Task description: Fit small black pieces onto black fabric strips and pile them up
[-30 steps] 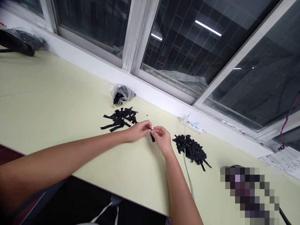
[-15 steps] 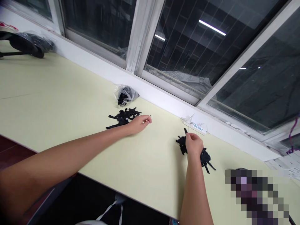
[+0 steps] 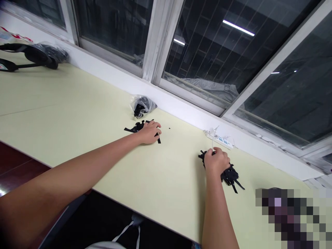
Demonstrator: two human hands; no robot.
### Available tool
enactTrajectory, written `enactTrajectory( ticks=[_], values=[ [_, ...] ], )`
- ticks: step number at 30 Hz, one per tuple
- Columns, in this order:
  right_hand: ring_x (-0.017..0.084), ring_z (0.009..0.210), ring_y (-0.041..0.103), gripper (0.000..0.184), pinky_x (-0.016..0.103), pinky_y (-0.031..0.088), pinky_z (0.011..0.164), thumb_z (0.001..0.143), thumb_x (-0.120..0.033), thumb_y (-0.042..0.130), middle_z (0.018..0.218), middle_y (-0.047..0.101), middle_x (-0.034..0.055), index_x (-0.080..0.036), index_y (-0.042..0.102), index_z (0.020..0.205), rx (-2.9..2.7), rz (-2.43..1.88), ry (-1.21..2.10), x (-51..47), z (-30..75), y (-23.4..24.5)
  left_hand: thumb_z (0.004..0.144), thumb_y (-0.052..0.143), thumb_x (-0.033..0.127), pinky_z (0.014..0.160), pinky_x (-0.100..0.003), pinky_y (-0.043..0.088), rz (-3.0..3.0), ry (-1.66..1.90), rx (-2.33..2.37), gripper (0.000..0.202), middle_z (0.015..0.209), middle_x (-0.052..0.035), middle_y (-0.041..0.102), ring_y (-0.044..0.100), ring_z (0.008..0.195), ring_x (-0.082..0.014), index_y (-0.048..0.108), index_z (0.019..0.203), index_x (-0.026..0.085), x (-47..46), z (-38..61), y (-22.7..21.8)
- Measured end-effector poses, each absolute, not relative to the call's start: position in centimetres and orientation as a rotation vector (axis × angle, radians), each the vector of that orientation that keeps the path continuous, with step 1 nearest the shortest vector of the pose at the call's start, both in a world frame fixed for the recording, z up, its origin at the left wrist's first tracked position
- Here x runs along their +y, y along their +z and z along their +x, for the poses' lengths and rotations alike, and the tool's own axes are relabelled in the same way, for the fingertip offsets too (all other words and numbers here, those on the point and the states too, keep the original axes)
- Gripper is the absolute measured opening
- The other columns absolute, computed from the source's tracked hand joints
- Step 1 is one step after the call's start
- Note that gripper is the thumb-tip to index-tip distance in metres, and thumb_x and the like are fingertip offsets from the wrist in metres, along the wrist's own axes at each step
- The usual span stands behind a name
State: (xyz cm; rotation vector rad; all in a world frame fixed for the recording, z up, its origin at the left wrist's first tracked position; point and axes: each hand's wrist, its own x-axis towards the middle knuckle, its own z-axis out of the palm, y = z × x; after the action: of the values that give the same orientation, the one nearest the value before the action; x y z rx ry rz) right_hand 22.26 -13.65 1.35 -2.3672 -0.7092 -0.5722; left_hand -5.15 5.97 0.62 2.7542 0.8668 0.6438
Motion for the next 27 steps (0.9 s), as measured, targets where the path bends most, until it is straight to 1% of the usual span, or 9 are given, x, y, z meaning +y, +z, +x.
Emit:
enactTrajectory(
  ticks=[3,8,10,14,17,20,22,25,27],
  values=[
    [0.033,0.1,0.055,0.033,0.045,0.037,0.084,0.083,-0.034,0.051,0.103,0.067,0.0145,-0.018,0.071,0.104,-0.987,-2.257,-0.543,-12.3,19.4,1.0,0.085,0.054,0.021,0.101,-0.051,0.027,2.783,0.605,0.821,0.018,0.13,-0.0103,0.053,0.038,0.124,-0.0317,0.072,0.086,0.019,5.7,-5.1,0.5],
    [0.029,0.092,0.056,0.033,0.043,0.04,0.086,0.084,-0.037,0.052,0.093,0.067,0.0127,-0.015,0.071,0.1,-1.311,-2.026,-0.399,-10.9,16.6,0.2,0.086,0.057,0.022,0.1,-0.046,0.027,2.724,0.708,0.733,0.014,0.12,-0.0079,0.059,0.044,0.118,-0.0278,0.069,0.08,0.019,6.0,-5.0,0.4],
    [0.027,0.089,0.057,0.035,0.041,0.043,0.084,0.085,-0.043,0.054,0.096,0.068,0.0125,-0.016,0.07,0.1,-1.329,-1.914,-0.204,-10.7,15.9,0.2,0.087,0.057,0.023,0.1,-0.043,0.03,2.648,0.758,0.682,0.013,0.114,-0.0068,0.063,0.047,0.116,-0.0263,0.069,0.083,0.019,5.6,-4.6,0.6],
    [0.024,0.096,0.063,0.044,0.036,0.049,0.081,0.08,-0.052,0.065,0.11,0.07,0.0124,-0.019,0.067,0.11,-1.282,-1.611,0.416,-10.4,14.5,0.4,0.089,0.057,0.026,0.096,-0.035,0.039,2.481,0.821,0.524,0.013,0.101,-0.0056,0.068,0.053,0.109,-0.0232,0.067,0.087,0.019,3.7,-3.3,0.9],
    [0.022,0.092,0.065,0.047,0.033,0.051,0.078,0.074,-0.052,0.073,0.104,0.072,0.0107,-0.019,0.069,0.107,-1.296,-1.439,0.71,-10.3,13.7,0.4,0.089,0.058,0.025,0.093,-0.032,0.042,2.422,0.825,0.386,0.01,0.098,-0.0046,0.069,0.055,0.106,-0.0215,0.066,0.088,0.019,2.2,-2.5,0.9],
    [0.018,0.077,0.063,0.041,0.03,0.05,0.07,0.073,-0.052,0.074,0.09,0.074,0.0087,-0.017,0.073,0.094,-1.271,-1.446,0.749,-10.2,13.7,0.2,0.088,0.06,0.024,0.092,-0.033,0.043,2.41,0.872,0.385,0.007,0.098,-0.0046,0.067,0.056,0.105,-0.0216,0.065,0.089,0.019,1.3,-2.3,0.8],
    [0.016,0.071,0.061,0.039,0.029,0.048,0.066,0.073,-0.052,0.074,0.083,0.073,0.0078,-0.016,0.073,0.088,-1.232,-1.486,0.696,-10.2,13.9,0.0,0.087,0.061,0.026,0.09,-0.033,0.044,2.412,0.955,0.459,0.012,0.098,-0.005,0.066,0.056,0.102,-0.0217,0.064,0.096,0.019,1.0,-2.4,0.9],
    [0.016,0.068,0.06,0.038,0.027,0.047,0.062,0.074,-0.053,0.071,0.079,0.071,0.0066,-0.016,0.071,0.086,-1.17,-1.53,0.577,-10.1,14.0,0.0,0.09,0.056,0.03,0.08,-0.031,0.045,2.416,0.95,0.528,0.022,0.089,-0.003,0.066,0.059,0.089,-0.02,0.063,0.109,0.02,0.4,-2.6,1.3],
    [0.017,0.068,0.06,0.037,0.027,0.047,0.061,0.077,-0.053,0.067,0.079,0.07,0.0062,-0.017,0.07,0.086,-1.179,-1.562,0.47,-10.0,13.6,0.1,0.092,0.052,0.028,0.073,-0.029,0.044,2.415,0.867,0.501,0.026,0.085,-0.0018,0.067,0.061,0.08,-0.0183,0.063,0.114,0.021,-0.1,-2.5,1.4]
  ],
)
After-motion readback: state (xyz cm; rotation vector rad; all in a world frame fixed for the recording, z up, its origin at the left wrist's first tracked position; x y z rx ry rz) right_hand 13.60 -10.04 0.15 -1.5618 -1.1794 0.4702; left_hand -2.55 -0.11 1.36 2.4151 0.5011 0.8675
